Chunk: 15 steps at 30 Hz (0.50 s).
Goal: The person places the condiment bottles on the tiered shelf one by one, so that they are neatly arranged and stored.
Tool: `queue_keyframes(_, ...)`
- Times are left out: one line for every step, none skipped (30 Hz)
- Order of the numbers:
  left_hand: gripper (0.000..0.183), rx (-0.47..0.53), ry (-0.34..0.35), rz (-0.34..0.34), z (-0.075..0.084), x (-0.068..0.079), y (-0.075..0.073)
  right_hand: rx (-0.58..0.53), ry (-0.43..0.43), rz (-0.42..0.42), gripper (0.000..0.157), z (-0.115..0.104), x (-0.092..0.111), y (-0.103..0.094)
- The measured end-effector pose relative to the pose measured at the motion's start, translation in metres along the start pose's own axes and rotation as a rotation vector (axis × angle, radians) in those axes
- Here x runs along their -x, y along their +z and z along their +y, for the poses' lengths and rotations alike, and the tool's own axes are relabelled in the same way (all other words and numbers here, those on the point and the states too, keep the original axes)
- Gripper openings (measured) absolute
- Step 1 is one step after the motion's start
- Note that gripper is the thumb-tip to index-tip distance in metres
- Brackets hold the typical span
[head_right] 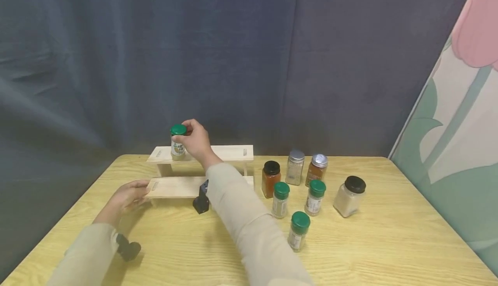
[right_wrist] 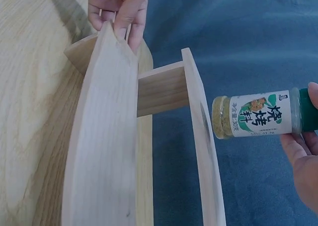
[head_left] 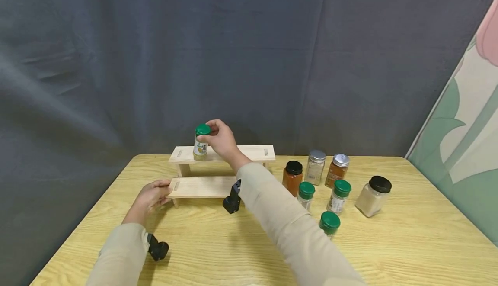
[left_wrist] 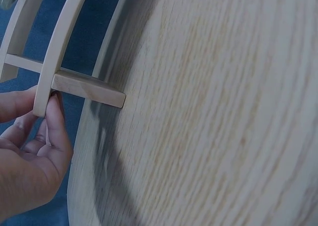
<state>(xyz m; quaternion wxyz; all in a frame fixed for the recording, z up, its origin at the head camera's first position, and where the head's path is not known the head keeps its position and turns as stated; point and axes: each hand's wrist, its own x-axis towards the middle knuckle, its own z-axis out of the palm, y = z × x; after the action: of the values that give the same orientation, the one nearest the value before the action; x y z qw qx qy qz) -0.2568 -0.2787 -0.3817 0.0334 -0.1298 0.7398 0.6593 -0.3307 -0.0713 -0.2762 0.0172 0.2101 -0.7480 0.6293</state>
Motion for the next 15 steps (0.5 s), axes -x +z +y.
queue_keyframes(0.046, 0.001, 0.001, -0.002, 0.000, 0.000, 0.000, 0.008, 0.000, 0.008, 0.033, 0.000, -0.002, 0.001)
queue_keyframes(0.047, -0.002, 0.001, -0.004, 0.000, 0.000, 0.000, 0.013, 0.000, 0.012, 0.034, -0.001, -0.003, 0.003)
queue_keyframes(0.047, -0.002, 0.001, -0.004, -0.001, 0.000, 0.000, 0.014, 0.002, 0.013, 0.034, -0.002, -0.005, 0.005)
queue_keyframes(0.047, -0.006, 0.003, -0.005, -0.001, 0.000, -0.001, 0.016, 0.004, 0.010, 0.034, -0.004, -0.006, 0.008)
queue_keyframes(0.047, -0.008, 0.006, -0.005, -0.001, 0.001, -0.003, 0.017, 0.008, 0.007, 0.034, -0.005, -0.007, 0.011)
queue_keyframes(0.047, -0.009, 0.010, -0.005, -0.002, 0.002, -0.004, 0.015, 0.009, 0.003, 0.034, -0.006, -0.008, 0.014)
queue_keyframes(0.047, -0.020, 0.016, -0.003, -0.002, 0.003, -0.005, 0.017, 0.010, 0.001, 0.033, -0.006, -0.009, 0.017)
queue_keyframes(0.046, -0.023, 0.021, -0.003, -0.002, 0.004, -0.006, 0.019, 0.011, -0.001, 0.033, -0.006, -0.010, 0.020)
queue_keyframes(0.046, -0.019, 0.027, -0.003, -0.002, 0.006, -0.007, 0.027, 0.010, 0.001, 0.033, -0.007, -0.010, 0.023)
queue_keyframes(0.046, -0.018, 0.034, -0.006, -0.002, 0.007, -0.007, 0.040, 0.005, 0.006, 0.033, -0.006, -0.011, 0.025)
queue_keyframes(0.046, -0.012, 0.039, -0.007, -0.002, 0.008, -0.006, 0.047, 0.000, 0.013, 0.032, -0.005, -0.011, 0.027)
queue_keyframes(0.046, -0.005, 0.043, -0.007, -0.003, 0.008, -0.005, 0.056, -0.003, 0.019, 0.032, -0.003, -0.012, 0.028)
queue_keyframes(0.046, -0.002, 0.041, -0.002, -0.004, 0.008, -0.004, 0.064, -0.007, 0.024, 0.032, -0.002, -0.012, 0.030)
queue_keyframes(0.045, 0.008, 0.039, 0.000, -0.005, 0.008, -0.004, 0.068, -0.009, 0.026, 0.032, 0.000, -0.012, 0.031)
queue_keyframes(0.045, 0.014, 0.035, 0.003, -0.006, 0.008, -0.004, 0.075, -0.013, 0.028, 0.033, 0.001, -0.012, 0.032)
